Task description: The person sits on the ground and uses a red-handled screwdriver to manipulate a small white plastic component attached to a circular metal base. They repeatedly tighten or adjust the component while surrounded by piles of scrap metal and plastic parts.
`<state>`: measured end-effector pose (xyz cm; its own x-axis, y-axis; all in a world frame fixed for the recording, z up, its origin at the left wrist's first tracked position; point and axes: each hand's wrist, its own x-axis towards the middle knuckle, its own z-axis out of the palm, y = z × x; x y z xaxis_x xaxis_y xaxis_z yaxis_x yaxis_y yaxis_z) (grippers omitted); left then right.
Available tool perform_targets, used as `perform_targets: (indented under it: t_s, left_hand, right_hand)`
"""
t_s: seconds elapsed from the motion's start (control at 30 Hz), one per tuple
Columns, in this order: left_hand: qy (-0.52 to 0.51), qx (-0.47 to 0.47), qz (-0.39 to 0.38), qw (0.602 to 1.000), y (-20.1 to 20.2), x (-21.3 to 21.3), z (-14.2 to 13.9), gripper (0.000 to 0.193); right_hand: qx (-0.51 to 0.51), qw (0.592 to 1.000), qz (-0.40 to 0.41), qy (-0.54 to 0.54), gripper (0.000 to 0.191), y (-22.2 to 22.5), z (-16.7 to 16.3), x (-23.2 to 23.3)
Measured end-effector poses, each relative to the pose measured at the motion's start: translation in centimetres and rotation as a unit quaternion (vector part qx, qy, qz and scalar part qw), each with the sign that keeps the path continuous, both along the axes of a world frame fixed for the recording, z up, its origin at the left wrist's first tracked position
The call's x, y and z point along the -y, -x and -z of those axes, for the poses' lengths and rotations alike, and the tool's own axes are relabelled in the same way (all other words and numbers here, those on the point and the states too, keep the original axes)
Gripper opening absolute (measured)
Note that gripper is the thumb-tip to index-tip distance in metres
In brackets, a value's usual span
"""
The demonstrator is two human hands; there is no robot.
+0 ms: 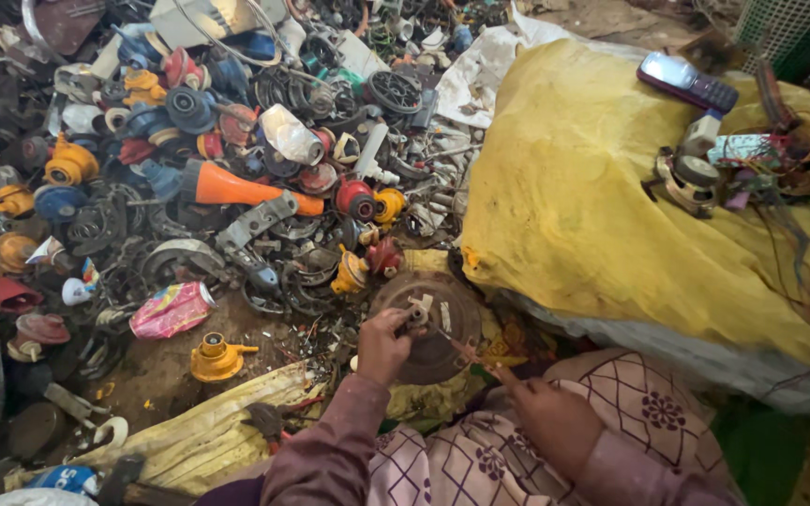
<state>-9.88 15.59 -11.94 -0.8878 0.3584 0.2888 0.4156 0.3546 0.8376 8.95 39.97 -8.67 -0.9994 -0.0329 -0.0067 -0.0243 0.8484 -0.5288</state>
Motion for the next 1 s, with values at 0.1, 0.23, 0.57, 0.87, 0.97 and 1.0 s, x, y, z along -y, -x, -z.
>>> perform_targets:
  t_s: [0.1,0.23,0.57,0.87,0.97,1.0]
  left_hand:
    - [0.002,-0.024,-0.006,1.0,0.0,0.0,-0.2,0.037]
    - [0.016,-0.012,-0.01,1.0,0.0,0.1,0.0,0.036]
    - [-0.008,-0.018,-0.004,1.0,0.6,0.1,0.5,0.039]
    - [-0.03,-0.003,-0.003,1.0,0.5,0.3,0.7,0.036]
    - [-0.01,-0.004,-0.001,1.0,0.6,0.3,0.7,0.037]
    - [-0.011,0.003,0.001,1.0,0.7,0.3,0.7,0.038]
  right_hand:
    - [0.102,0.917,0.132,0.363,0.055,-0.1,1.0,-1.0]
    - [0.244,0.589,0.304,0.708,0.034,-0.3,3.9,-3.8]
    - [-0.114,0.993,-0.014,0.028,0.047,-1.0,2.4,-2.2]
    - [0.23,0.679,0.312,0.624,0.046,-0.1,-0.7,-1.3]
    - [0.318,0.643,0.227,0.658,0.05,0.4,1.1,-1.1]
    - [0.311,0.646,0.205,0.667,0.048,0.7,1.8,-0.7]
